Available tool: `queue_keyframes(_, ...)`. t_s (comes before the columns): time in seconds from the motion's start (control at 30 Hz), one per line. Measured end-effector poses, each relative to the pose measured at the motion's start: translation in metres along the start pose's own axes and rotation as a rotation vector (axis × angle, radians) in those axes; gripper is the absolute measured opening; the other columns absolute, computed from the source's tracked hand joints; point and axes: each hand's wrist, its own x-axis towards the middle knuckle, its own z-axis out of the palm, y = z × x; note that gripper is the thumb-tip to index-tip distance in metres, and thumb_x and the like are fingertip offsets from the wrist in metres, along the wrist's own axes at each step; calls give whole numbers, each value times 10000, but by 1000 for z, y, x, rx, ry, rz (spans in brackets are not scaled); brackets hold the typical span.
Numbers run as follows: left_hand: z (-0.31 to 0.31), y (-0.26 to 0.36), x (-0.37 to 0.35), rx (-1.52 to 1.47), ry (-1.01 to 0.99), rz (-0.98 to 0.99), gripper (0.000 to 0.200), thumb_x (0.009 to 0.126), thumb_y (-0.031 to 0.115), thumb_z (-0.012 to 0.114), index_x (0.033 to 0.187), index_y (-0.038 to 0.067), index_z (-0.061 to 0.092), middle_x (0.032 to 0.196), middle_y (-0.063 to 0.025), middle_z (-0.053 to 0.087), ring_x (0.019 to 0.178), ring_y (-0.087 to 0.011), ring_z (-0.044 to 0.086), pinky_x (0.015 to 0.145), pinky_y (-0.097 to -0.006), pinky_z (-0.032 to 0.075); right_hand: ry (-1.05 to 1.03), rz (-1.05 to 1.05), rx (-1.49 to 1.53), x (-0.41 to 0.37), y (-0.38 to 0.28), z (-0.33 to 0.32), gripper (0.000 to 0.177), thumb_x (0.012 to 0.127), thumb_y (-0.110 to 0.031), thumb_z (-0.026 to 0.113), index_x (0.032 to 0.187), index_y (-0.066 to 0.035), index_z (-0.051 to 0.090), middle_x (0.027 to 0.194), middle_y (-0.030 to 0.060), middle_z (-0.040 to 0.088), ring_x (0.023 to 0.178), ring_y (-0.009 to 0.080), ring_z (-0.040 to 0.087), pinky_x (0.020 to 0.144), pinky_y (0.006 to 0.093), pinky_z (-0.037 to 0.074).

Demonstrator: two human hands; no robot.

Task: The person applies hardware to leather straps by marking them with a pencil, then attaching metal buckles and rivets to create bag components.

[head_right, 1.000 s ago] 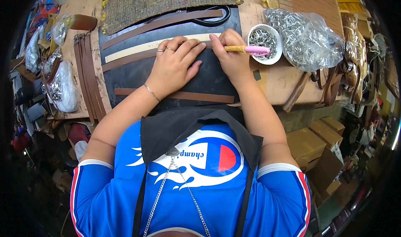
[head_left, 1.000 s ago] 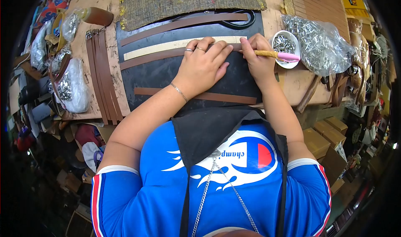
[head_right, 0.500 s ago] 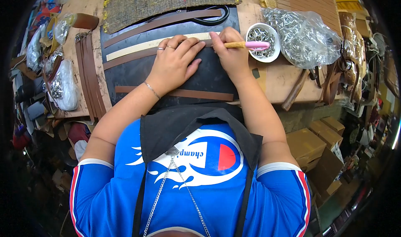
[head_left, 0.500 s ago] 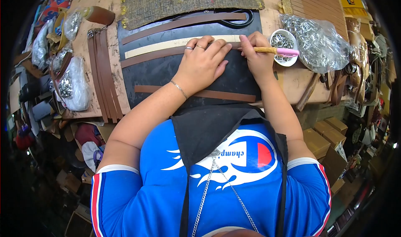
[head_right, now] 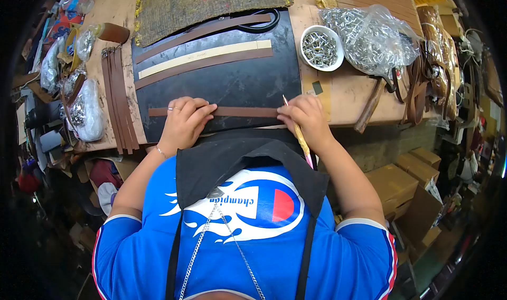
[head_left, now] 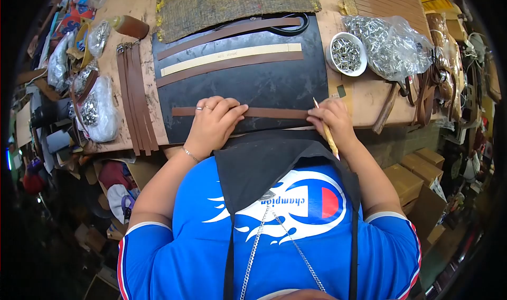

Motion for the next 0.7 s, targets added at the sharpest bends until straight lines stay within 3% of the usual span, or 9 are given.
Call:
queue_keyframes(0.1, -1, -3, 12, 8, 35, -37, 295, 897, 94, 710, 1185, 159, 708, 1115, -14, 661, 1065, -252, 584, 918, -417, 401, 115, 40, -76, 17, 6, 15, 305, 752, -108, 854, 1028, -135, 727, 963, 61, 666, 935, 297, 619, 810, 426, 491)
queue_keyframes(0.17, -2, -11, 24, 75, 43, -86, 285, 890, 85, 705, 1162, 170, 710, 1109, -8, 665, 1066, -245, 589, 909, -410, 405, 255, 54, -94, 39, 11, 23, 290, 773, -24, 835, 1033, -80, 718, 953, 107, 661, 926, 326, 625, 801, 419, 509)
queue_keyframes(0.37, 1, -34, 41, 186, 152, -140, 218, 882, 124, 731, 1093, 177, 724, 1100, -7, 669, 1075, -237, 599, 913, -406, 412, 306, 24, -48, 76, 16, 27, 260, 797, 27, 794, 1030, -64, 722, 928, 116, 690, 851, 312, 648, 757, 400, 526)
queue_keyframes(0.53, 1, -31, 51, 167, 180, -171, 371, 875, 256, 768, 1234, 184, 707, 1260, -4, 661, 1170, -235, 581, 990, -422, 400, 287, 4, -37, 70, 23, 30, 274, 807, 30, 783, 1055, -69, 724, 966, 109, 705, 889, 307, 662, 785, 400, 532)
queue_keyframes(0.7, 8, -21, 48, 189, 140, -124, 383, 892, 261, 756, 1262, 178, 696, 1308, 3, 646, 1198, -239, 566, 1020, -436, 387, 327, 32, -34, 81, 19, 28, 266, 826, -17, 738, 1083, -81, 713, 1072, 95, 718, 1003, 298, 657, 855, 402, 539)
